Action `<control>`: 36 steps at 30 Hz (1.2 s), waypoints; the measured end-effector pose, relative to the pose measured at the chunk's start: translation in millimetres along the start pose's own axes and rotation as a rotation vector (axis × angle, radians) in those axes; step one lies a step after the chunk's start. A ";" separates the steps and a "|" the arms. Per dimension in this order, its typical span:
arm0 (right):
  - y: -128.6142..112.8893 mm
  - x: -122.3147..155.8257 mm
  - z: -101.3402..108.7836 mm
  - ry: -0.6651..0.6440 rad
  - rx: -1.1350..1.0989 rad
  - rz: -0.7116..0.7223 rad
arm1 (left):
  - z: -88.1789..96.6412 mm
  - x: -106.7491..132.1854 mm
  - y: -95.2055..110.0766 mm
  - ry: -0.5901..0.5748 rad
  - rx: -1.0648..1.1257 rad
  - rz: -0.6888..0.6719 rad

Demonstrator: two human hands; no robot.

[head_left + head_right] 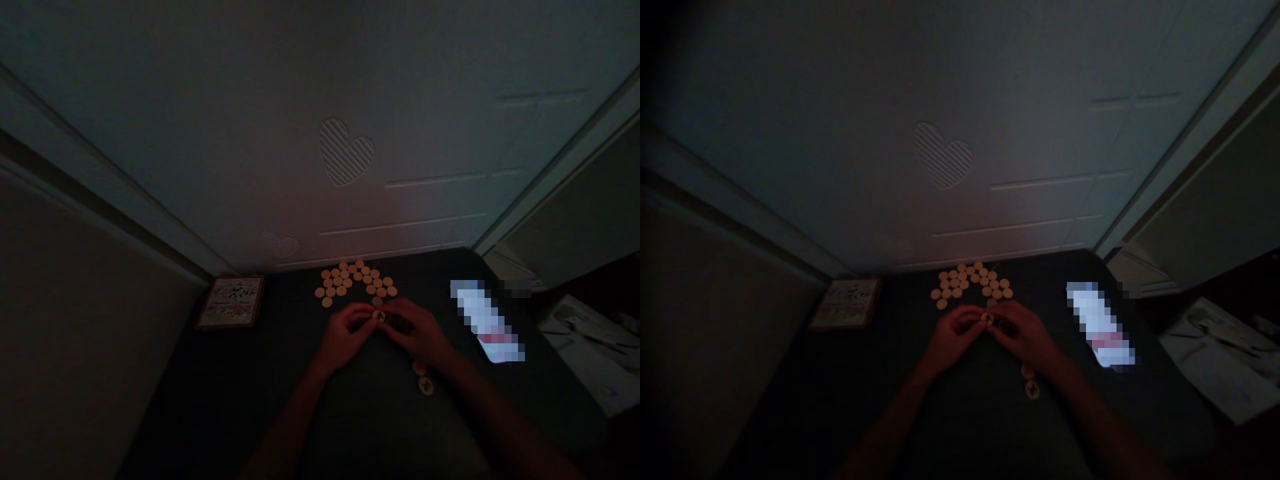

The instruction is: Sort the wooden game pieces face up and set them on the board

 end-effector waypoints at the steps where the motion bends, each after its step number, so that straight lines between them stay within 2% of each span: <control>1: 0.1 0.1 0.2 -0.001 0.001 0.000 | 0.1 0.1 -0.2 0.000 -0.001 0.003; 23: 3.3 2.3 3.2 -0.001 0.001 0.003 | 1.5 0.6 1.4 -0.011 -0.043 -0.014; 32: -1.4 2.2 1.1 -0.010 0.034 0.030 | 0.0 1.2 0.8 -0.012 -0.059 0.002; 36: -8.4 3.8 0.8 0.005 0.063 0.077 | -0.8 1.7 0.2 -0.009 -0.131 0.010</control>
Point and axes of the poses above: each hand's wrist, its own x-axis away from the middle knuckle, its own z-axis out of the back of the hand, y = z × x, the point moved 10 cm from there along -x, towards the middle knuckle, and after that the axes turned 11 degrees about -z, right-handed, at the moved point
